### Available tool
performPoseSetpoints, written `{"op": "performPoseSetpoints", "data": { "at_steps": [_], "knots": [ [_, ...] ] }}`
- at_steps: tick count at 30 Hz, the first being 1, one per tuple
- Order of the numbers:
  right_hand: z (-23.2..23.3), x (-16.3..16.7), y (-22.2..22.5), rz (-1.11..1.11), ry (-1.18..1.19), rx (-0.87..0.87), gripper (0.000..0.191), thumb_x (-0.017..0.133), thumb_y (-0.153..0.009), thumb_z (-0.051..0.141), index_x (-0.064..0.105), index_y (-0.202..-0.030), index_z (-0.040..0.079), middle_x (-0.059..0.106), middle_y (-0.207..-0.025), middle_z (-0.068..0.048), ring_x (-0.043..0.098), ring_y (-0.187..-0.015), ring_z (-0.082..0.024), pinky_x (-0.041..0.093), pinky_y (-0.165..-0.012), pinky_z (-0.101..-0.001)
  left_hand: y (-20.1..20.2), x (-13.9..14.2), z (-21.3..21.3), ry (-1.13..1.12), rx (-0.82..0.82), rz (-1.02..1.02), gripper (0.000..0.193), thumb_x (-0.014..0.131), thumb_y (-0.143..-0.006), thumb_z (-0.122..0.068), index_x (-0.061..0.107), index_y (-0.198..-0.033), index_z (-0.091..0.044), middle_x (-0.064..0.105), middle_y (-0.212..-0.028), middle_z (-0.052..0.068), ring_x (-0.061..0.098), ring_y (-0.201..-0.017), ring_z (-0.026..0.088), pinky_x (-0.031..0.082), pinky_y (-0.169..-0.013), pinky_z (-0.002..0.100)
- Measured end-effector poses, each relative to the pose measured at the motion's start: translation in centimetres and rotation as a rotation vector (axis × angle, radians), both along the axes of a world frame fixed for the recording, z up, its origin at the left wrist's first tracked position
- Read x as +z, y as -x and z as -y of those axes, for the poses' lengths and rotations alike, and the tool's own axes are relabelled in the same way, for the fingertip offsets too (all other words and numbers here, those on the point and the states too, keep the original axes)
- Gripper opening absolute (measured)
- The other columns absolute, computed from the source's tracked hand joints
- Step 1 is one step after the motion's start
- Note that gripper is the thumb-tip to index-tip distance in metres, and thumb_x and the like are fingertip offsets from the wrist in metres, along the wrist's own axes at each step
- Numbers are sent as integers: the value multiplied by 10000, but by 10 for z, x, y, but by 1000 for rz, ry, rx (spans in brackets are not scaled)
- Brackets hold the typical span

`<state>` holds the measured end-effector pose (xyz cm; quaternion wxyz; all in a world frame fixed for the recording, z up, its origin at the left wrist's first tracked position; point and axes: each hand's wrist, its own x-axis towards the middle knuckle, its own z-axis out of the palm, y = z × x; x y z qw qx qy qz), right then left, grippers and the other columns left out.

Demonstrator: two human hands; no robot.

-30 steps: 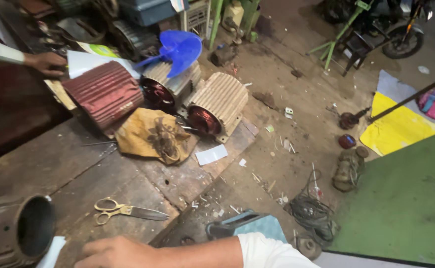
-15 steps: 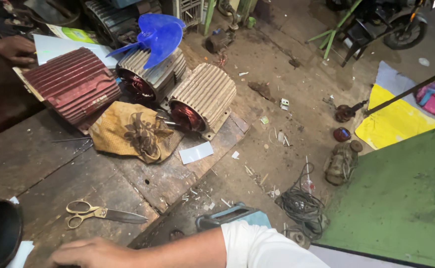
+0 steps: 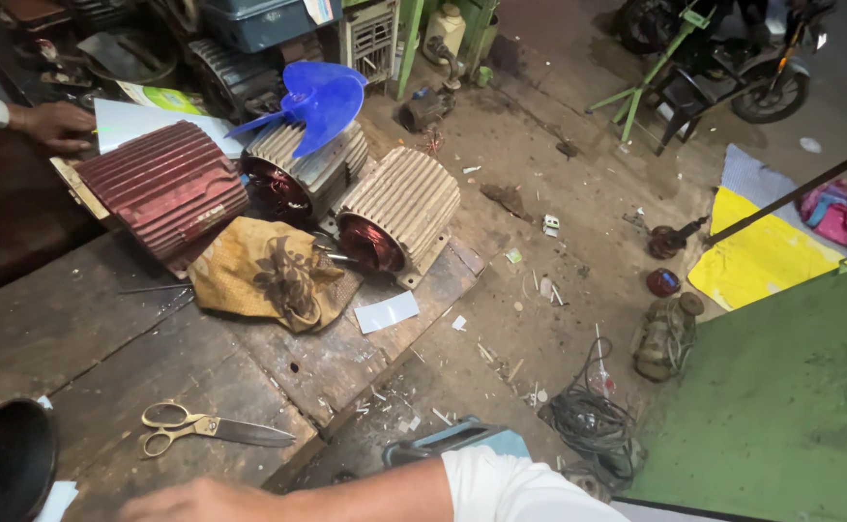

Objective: The person cuts small white strips with scissors and inserts them into slots of a cylindrical motor stator on a workbench. The person repeats this process multiple times, handling the stator and strips by hand.

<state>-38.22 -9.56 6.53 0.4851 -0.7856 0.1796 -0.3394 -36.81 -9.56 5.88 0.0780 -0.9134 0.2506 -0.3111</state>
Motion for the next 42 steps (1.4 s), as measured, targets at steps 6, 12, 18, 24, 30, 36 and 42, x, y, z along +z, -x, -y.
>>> {"op": "performPoseSetpoints", "data": {
  "at_steps": [6,12,18,24,30,36,42],
  "knots": [
    [1,14,-13,-75,6,-67,272,524,-1070,103,573,-1328,35,624,-1353,-158,608,-1332,-337,476,-1169,-373,-16,26,14,-721,109,-8,272,427,-1149,-30,593,-1338,73,591,-1323,153,554,-1277,170,406,-1158,271],
    [-17,48,-38,-103,28,-211,136,620,-1009,75,630,-1144,63,634,-1069,-115,661,-1039,-269,540,-929,-329,-77,29,-6,-496,-150,-234,253,510,-1077,-60,559,-1299,50,665,-1191,169,639,-1122,175,476,-983,275],
    [-12,85,-51,-182,77,-132,262,737,-910,145,652,-1145,68,680,-1073,-145,680,-1021,-357,551,-882,-423,-200,34,-78,816,-740,-1697,306,602,-1023,-101,511,-1282,34,742,-1067,197,722,-955,185,540,-810,286],
    [-1,100,-51,-275,127,-199,249,704,-875,59,700,-1124,72,731,-1038,-146,708,-974,-327,559,-840,-403,-230,39,-127,701,-634,-1824,477,685,-938,-133,458,-1344,-29,771,-961,189,775,-809,199,591,-676,307],
    [-18,101,-73,-438,-46,-276,157,786,-837,108,747,-977,50,775,-897,-91,758,-794,-203,601,-700,-314,-227,64,-124,589,-1071,-1312,254,729,-900,-110,664,-1132,-29,705,-1068,191,667,-1018,387,527,-860,443],
    [-31,111,-82,-295,43,-180,171,782,-786,43,741,-950,21,769,-955,-75,769,-851,-213,604,-730,-310,-223,65,-118,746,-928,-1420,105,697,-890,-61,697,-991,-34,728,-938,131,726,-886,319,561,-764,390],
    [-31,101,-73,-305,187,-198,196,814,-740,52,731,-915,26,725,-920,-85,729,-835,-225,568,-701,-313,-223,53,-119,788,-983,-1509,130,686,-897,-28,705,-1025,-42,744,-961,107,749,-905,271,574,-770,356]
  ]
}}
